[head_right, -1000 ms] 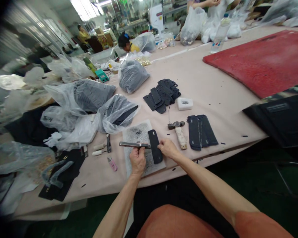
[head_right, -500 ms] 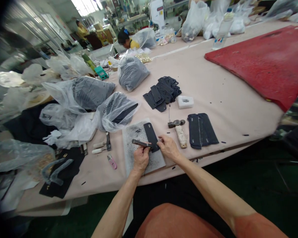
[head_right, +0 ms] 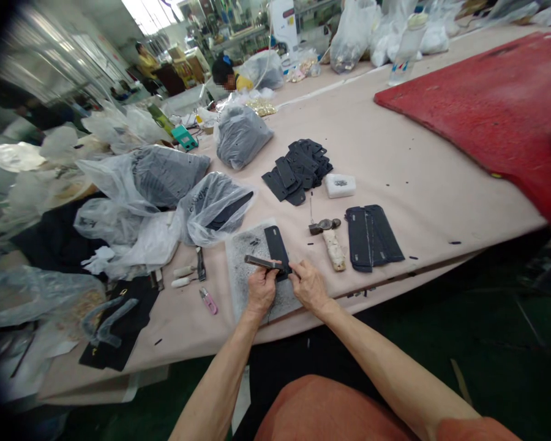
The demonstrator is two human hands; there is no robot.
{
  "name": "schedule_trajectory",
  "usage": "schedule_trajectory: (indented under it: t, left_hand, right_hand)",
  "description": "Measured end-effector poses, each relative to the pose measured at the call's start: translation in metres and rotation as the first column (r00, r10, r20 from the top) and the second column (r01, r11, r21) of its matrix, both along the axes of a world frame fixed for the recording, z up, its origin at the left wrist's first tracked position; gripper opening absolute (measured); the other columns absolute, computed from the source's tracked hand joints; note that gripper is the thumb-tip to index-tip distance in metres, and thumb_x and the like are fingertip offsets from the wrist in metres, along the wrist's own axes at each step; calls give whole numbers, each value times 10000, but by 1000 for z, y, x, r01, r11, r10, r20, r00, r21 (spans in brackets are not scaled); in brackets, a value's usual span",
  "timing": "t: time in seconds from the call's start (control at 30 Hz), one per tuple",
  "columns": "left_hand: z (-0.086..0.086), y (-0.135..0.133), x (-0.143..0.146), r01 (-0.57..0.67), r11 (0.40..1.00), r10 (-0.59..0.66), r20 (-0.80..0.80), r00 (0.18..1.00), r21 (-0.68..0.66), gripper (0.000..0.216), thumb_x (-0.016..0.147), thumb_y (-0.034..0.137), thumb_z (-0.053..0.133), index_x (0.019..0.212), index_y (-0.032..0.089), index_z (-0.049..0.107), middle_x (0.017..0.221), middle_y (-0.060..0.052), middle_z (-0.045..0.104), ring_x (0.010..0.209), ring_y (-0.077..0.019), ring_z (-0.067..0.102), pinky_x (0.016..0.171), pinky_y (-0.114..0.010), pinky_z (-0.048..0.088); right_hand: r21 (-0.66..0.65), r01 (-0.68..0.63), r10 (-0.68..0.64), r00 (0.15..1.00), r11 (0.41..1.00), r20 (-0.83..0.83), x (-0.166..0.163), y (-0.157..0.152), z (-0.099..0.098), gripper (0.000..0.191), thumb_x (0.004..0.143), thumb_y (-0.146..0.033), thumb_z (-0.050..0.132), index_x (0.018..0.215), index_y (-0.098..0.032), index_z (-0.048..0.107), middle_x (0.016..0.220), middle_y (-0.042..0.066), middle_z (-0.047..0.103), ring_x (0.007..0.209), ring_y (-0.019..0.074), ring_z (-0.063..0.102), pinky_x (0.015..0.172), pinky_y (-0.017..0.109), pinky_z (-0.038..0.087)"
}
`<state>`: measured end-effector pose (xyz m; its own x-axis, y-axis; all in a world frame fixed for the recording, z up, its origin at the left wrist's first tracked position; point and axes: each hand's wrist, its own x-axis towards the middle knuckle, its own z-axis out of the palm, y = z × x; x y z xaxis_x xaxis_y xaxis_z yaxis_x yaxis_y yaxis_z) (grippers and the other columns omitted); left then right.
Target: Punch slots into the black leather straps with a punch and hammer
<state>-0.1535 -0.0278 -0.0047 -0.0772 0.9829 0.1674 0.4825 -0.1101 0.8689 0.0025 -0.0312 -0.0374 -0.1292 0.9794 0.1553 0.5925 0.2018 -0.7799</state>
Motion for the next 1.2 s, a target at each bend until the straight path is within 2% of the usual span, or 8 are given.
schedule_trajectory:
  t: [0.47, 0.83, 1.0, 1.2]
  left_hand:
    - [-5, -2, 0, -16, 1000, 15, -36, 999, -8, 192, 894, 229, 556, 1004, 203, 711, 1004, -55, 767, 944, -200, 717, 879, -370, 581]
    - [-6, -2, 3, -26, 998, 34, -144, 989, 56, 201, 897, 248, 566, 1012, 193, 722, 991, -72, 770, 944, -210, 724, 884, -378, 580]
    - [-5, -3, 4, 18, 996, 0, -198, 980, 89, 201, 899, 238, 560, 1006, 196, 725, 998, -73, 769, 977, -214, 717, 907, -382, 567]
    - [-3, -2, 8, -66, 997, 72, -216, 974, 37, 198, 899, 233, 547, 994, 198, 718, 991, -71, 768, 948, -217, 718, 877, -373, 567]
  right_hand:
    - [-64, -15, 17, 999, 998, 27, 0, -1, 10, 315, 902, -218, 522, 1180, -199, 668, 940, 79, 605, 877, 203, 598, 831, 316, 489]
    - [-95, -41, 47, 997, 995, 61, 1, -1, 13, 346, 909, -215, 496, 1216, -199, 654, 963, 88, 611, 883, 210, 584, 821, 324, 474]
    - [-83, -33, 41, 995, 996, 93, 0, -1, 13, 366, 911, -213, 494, 1246, -188, 640, 966, 92, 612, 861, 211, 577, 804, 329, 461]
    - [-91, -39, 48, 994, 995, 94, 3, -2, 18, 333, 908, -222, 503, 1200, -189, 659, 958, 99, 627, 851, 220, 582, 794, 342, 470]
